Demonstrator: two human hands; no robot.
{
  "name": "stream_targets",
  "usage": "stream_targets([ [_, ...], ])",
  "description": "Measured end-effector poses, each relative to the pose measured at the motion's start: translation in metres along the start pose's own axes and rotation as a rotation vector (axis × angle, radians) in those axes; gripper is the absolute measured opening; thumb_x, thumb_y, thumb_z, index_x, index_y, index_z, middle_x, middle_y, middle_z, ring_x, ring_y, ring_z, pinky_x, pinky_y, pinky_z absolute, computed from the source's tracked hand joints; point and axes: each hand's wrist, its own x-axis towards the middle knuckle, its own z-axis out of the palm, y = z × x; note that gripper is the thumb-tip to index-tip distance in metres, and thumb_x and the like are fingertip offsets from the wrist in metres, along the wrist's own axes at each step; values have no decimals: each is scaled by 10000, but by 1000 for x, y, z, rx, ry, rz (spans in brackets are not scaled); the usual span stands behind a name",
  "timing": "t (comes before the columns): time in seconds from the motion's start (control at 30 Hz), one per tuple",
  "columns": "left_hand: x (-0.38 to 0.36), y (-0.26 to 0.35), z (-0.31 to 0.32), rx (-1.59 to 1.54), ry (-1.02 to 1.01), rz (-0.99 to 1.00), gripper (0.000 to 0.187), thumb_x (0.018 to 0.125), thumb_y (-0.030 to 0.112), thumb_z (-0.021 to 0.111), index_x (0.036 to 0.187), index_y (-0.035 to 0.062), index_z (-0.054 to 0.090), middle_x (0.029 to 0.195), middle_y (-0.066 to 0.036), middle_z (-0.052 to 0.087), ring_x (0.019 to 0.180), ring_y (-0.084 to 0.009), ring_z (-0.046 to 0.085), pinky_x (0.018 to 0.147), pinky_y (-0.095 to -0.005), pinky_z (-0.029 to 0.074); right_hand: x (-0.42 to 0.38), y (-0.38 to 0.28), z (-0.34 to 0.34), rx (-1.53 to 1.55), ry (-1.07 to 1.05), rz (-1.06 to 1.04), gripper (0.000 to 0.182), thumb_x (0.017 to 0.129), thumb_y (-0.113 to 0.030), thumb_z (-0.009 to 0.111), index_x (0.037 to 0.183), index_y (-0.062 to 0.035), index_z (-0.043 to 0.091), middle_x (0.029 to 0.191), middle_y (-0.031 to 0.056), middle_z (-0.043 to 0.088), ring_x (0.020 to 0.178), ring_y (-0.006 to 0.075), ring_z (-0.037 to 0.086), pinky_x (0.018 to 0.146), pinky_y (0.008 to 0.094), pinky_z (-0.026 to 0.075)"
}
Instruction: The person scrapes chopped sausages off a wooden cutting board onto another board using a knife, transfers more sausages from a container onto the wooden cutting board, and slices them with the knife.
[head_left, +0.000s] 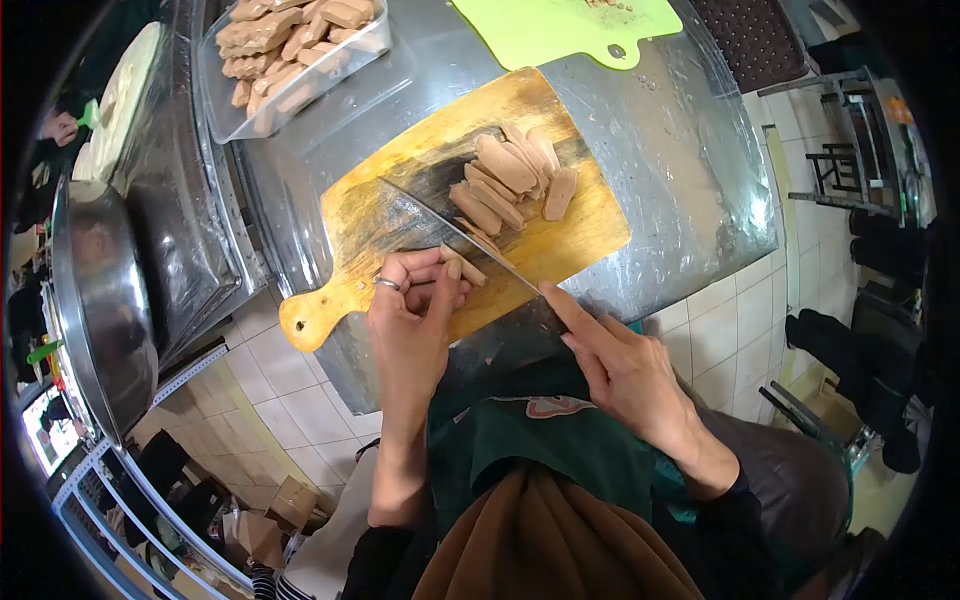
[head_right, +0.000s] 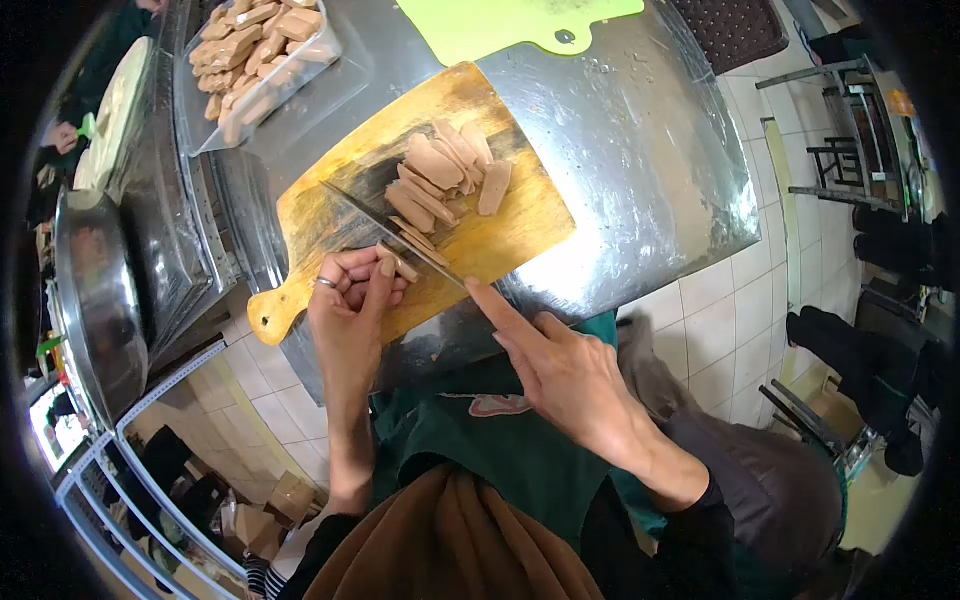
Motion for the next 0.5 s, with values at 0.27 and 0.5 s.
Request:
stream_targets([
  [0.27,1,-7,-2,-20,5,36,138,968,71,656,1044,-25,593,913,-92,699,791,-109,677,710,-232,542,-22,-12,-9,73,-32,-18,606,971,-100,592,1526,-249,397,674,111,548,529,318,550,521,426,492],
  [0.5,0,-5,-3,-45,-5,12,137,969,67,653,1052,-23,593,924,-92,694,806,-110,681,718,-234,544,-27,-13,-6,90,-3,-47,624,959,-55,597,1526,-229,401,667,105,520,532,306,551,517,424,496],
])
